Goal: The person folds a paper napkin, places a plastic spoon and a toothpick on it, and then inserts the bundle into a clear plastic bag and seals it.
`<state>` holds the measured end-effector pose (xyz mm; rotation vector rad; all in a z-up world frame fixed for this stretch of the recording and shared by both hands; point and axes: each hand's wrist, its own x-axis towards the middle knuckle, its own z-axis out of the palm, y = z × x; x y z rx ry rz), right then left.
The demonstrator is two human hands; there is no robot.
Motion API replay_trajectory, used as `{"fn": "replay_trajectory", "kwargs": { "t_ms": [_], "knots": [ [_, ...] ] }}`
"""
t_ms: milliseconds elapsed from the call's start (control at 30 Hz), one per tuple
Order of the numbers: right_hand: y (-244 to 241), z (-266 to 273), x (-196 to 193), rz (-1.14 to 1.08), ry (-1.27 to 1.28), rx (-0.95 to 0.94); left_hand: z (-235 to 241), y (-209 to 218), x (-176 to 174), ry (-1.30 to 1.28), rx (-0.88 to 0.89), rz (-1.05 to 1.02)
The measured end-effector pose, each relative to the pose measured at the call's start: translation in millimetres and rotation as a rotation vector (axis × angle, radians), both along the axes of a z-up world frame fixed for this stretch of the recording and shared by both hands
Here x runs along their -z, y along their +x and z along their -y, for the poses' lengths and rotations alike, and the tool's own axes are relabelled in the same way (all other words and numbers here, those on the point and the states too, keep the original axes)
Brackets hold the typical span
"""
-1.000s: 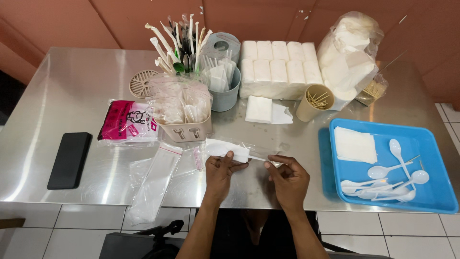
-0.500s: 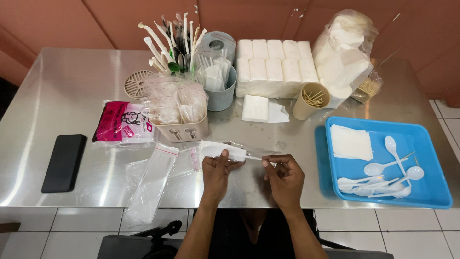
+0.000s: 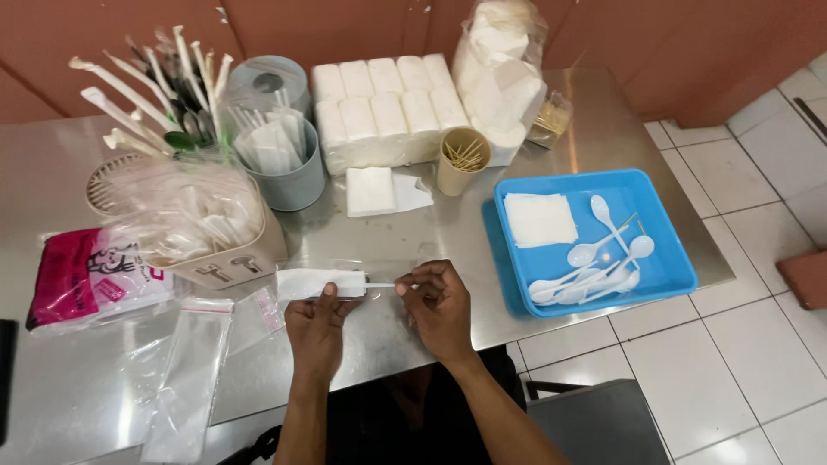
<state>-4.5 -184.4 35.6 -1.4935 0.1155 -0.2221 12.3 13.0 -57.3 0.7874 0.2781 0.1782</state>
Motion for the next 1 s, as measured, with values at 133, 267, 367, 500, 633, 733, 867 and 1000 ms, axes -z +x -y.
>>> {"fn": "replay_trajectory", "kwargs": {
  "t_ms": [133,267,367,500,633,733,867,1000],
  "knots": [
    [-1.1,8.1,-0.3,-0.016,-0.013,-0.007,-3.5,2.5,13.0,0.036,0.032,0.026],
    [-7.0,13.9,-11.8,0.006,-0.073,-0.017,-2.2,-3.6,-15.6,0.075,0.019,0.002],
    [-9.4,39.4,-19.8,0.052,-0.120,0.034,1.0,-5.0,-30.4,0.095,0.018,-0.023],
    [-2.2,102.8,-25.9,0.032,-0.222,0.228,0.4,-7.7,-36.3,0.138,0.017,-0.006],
    [23.8,217.2,-43.7,0.067,-0.496,0.346,-0.2,-6.2,-26.7,0.118,0.024,-0.017],
    [49.4,308.7,-48.3,-0.164,-1.022,0.434,0.1,-5.0,-24.7,0.096,-0.009,-0.070],
    [74.5,396.2,-31.5,-0.470,-1.486,0.453,0.7,-4.3,-24.7,0.118,0.002,-0.070],
    [90.3,424.7,-6.2,-0.650,-1.793,0.389,0.2,-3.3,-19.7,0.118,-0.022,-0.103]
  ]
}}
